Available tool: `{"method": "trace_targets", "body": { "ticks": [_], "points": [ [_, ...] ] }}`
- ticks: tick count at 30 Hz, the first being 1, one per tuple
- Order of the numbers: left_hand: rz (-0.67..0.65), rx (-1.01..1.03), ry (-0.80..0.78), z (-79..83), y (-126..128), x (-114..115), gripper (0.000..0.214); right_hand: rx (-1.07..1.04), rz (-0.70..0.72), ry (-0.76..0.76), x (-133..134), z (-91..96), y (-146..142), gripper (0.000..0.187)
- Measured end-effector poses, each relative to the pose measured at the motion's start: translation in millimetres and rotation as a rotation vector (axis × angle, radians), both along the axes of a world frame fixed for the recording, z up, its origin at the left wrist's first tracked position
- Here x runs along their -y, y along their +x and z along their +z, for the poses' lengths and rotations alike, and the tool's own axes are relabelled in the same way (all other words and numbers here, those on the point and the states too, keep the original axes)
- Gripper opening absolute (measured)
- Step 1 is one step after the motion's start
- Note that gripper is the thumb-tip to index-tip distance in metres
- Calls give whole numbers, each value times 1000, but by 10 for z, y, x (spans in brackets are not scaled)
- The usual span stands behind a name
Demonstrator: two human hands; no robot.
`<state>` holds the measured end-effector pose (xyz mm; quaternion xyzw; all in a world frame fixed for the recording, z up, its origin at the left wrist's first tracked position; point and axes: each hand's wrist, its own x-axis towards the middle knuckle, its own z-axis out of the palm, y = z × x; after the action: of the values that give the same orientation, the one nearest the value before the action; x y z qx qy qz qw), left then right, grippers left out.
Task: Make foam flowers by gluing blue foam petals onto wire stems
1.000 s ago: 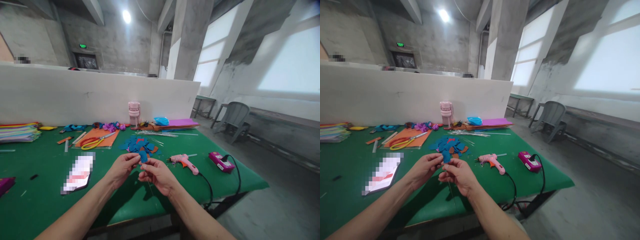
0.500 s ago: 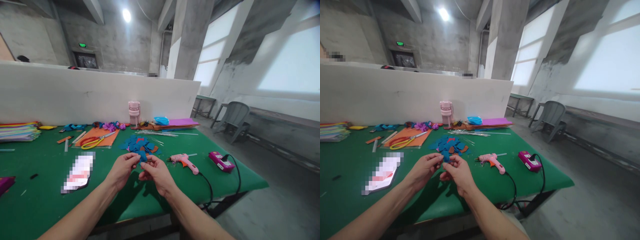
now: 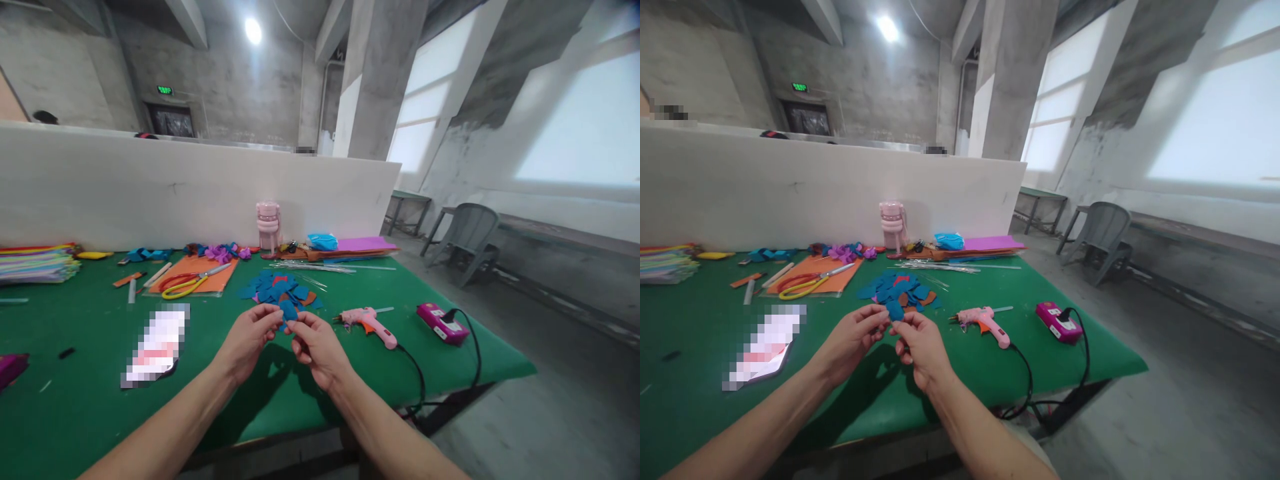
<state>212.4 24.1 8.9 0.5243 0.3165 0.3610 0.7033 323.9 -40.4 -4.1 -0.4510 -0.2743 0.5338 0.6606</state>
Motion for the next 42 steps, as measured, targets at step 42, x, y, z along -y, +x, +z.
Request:
{"method": "trace_targets", "body": {
  "ticks": [42],
  "points": [
    [-116,37,-39,-80,5,-33,22,-372,105,-44,17,40,36,16]
  ]
}}
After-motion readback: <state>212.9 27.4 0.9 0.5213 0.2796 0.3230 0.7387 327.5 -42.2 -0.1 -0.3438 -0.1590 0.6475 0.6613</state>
